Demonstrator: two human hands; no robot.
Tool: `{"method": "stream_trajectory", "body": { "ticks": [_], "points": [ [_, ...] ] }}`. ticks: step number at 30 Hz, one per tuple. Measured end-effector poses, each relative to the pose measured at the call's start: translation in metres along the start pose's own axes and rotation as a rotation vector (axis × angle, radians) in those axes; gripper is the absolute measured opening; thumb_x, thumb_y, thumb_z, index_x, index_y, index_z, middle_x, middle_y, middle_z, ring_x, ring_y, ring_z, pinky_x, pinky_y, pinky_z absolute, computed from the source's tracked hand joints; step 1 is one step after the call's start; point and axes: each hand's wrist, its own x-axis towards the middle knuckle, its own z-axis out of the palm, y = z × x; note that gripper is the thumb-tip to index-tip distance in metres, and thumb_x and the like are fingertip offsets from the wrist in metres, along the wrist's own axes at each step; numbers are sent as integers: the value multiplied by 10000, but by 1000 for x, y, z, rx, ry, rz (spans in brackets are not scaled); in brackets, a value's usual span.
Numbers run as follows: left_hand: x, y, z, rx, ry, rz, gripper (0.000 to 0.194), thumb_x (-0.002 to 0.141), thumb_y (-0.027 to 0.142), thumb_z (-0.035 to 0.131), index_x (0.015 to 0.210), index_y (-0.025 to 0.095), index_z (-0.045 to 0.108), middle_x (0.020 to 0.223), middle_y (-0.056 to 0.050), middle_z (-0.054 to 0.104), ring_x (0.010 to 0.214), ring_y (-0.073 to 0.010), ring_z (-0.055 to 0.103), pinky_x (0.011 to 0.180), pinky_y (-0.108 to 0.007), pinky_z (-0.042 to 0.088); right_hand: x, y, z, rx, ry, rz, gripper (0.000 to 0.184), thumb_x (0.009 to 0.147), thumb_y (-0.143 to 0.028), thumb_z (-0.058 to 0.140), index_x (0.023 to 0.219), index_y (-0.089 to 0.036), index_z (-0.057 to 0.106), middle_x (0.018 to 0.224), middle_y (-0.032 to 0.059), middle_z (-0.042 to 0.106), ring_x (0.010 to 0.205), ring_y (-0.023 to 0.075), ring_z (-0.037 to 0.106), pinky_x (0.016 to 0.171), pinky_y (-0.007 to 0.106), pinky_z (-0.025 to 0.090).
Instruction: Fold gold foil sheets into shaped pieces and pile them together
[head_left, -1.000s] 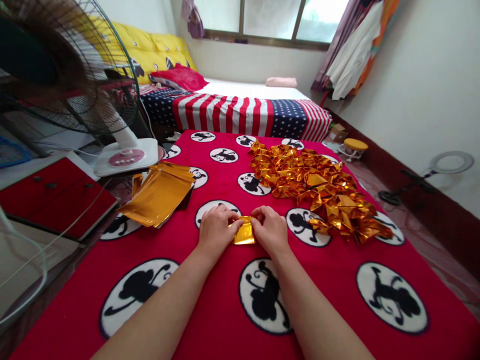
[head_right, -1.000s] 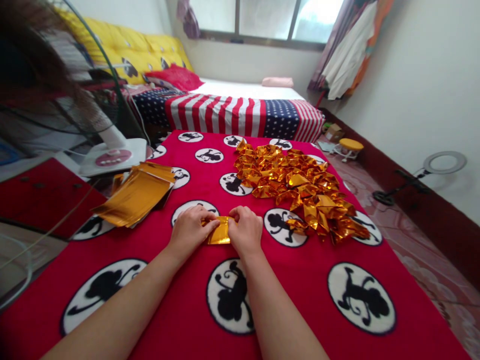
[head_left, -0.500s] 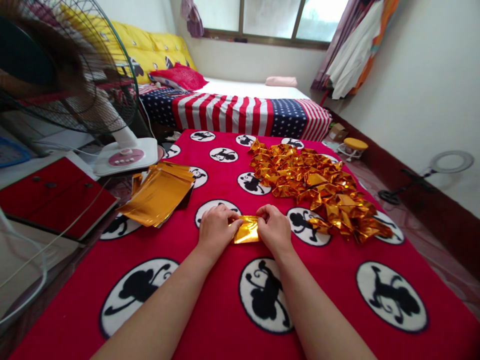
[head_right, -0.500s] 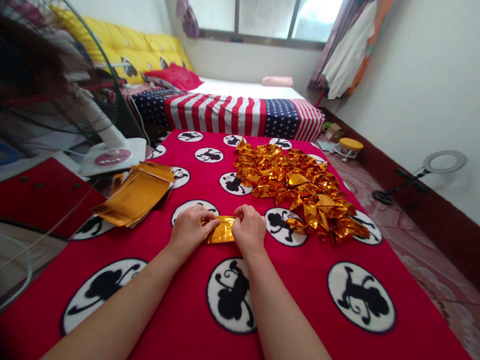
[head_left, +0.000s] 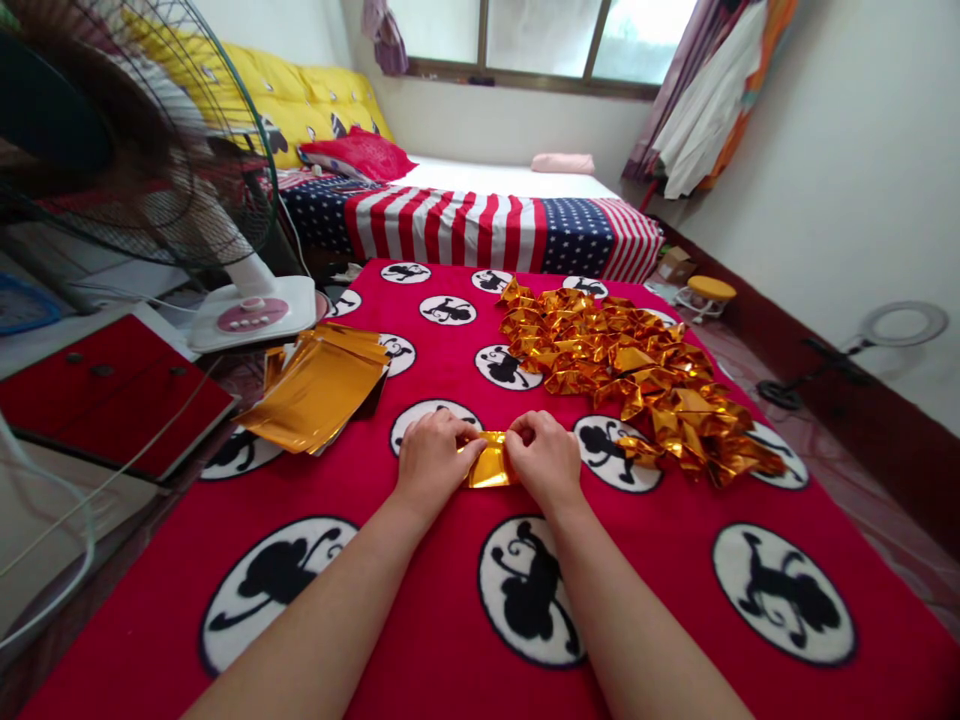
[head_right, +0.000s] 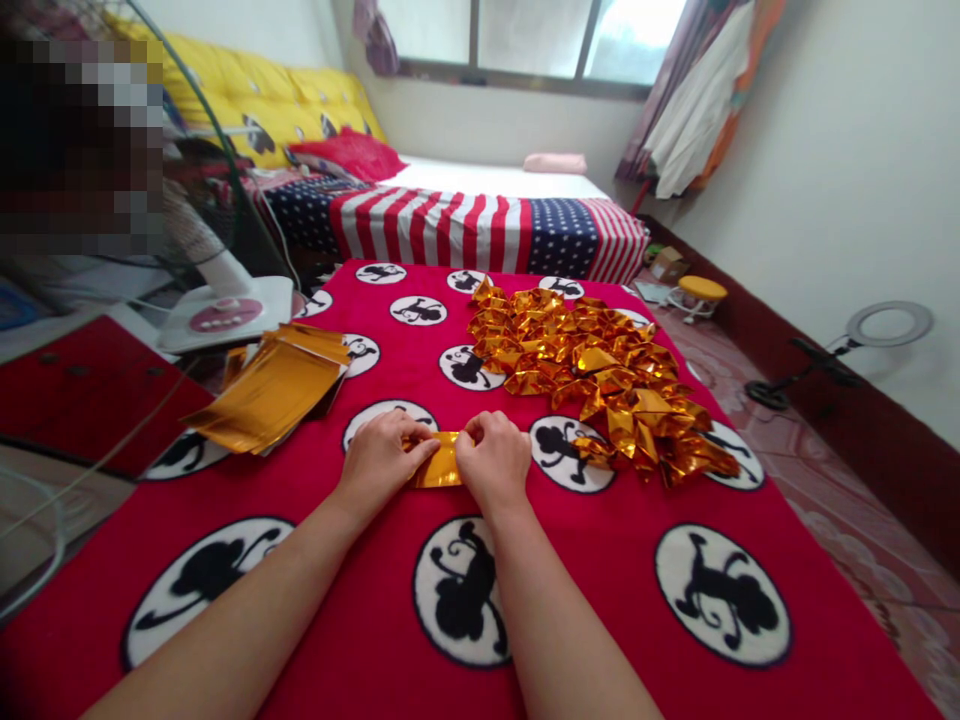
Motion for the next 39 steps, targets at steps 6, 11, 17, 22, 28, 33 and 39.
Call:
{"method": "stream_trajectory", "body": {
  "ticks": [6, 11, 17, 22, 28, 33, 39],
  "points": [
    [0, 1, -2, 10, -14, -4, 160, 807, 369, 682, 792, 233, 765, 832, -44, 683, 829, -198, 613, 756, -314, 423, 0, -5, 2, -73, 13, 1, 242, 750, -448, 703, 732, -220, 625, 807, 0, 649, 750, 164, 578, 654, 291, 298],
    [0, 0, -3, 3, -24, -3, 159, 811, 370, 675, 808, 240, 767, 842, -48, 686, 845, -203, 613, 764, -313, 428, 1, -1, 1, -70, -11, 4, 95, 775, -307, 661, 739, -224, 632, 790, -5, 647, 739, 160, 578, 650, 292, 300],
    [1, 0, -2, 11, -24, -16, 144, 824, 319, 645, 813, 240, 765, 852, -41, 694, 852, -201, 621, 772, -313, 429, 1, -1, -1, -41, -22, 4, 81, 766, -170, 580, 762, -222, 643, 792, 2, 656, 746, 161, 579, 662, 294, 302],
    [1, 4, -1, 33, -10, -47, 243, 812, 448, 656, 782, 235, 768, 824, -54, 697, 823, -206, 621, 754, -315, 437, -1, -6, 2, -95, 3, -1, 193, 763, -397, 665, 760, -212, 610, 821, 16, 644, 768, 178, 568, 661, 297, 292],
    [3, 0, -5, 0, -71, -44, 152, 810, 288, 637, 849, 243, 777, 887, -48, 716, 859, -204, 632, 764, -299, 463, 1, -1, -1, -56, -48, 4, 50, 759, -254, 627, 798, -224, 636, 825, 3, 647, 770, 170, 578, 664, 297, 305],
    [7, -7, -5, -85, -137, -61, 237, 790, 151, 582, 851, 247, 789, 902, -47, 724, 878, -201, 645, 786, -289, 487, 1, -1, -3, -36, -62, 12, 133, 736, -142, 563, 782, -230, 651, 813, -2, 653, 780, 169, 590, 670, 300, 314],
    [9, -13, -3, -119, -147, -45, 283, 797, 123, 538, 858, 236, 791, 912, -51, 730, 875, -199, 653, 789, -288, 498, -1, -2, 0, -71, -26, -7, 119, 762, -336, 656, 769, -222, 624, 817, 1, 638, 769, 173, 572, 663, 300, 304]
  ]
}}
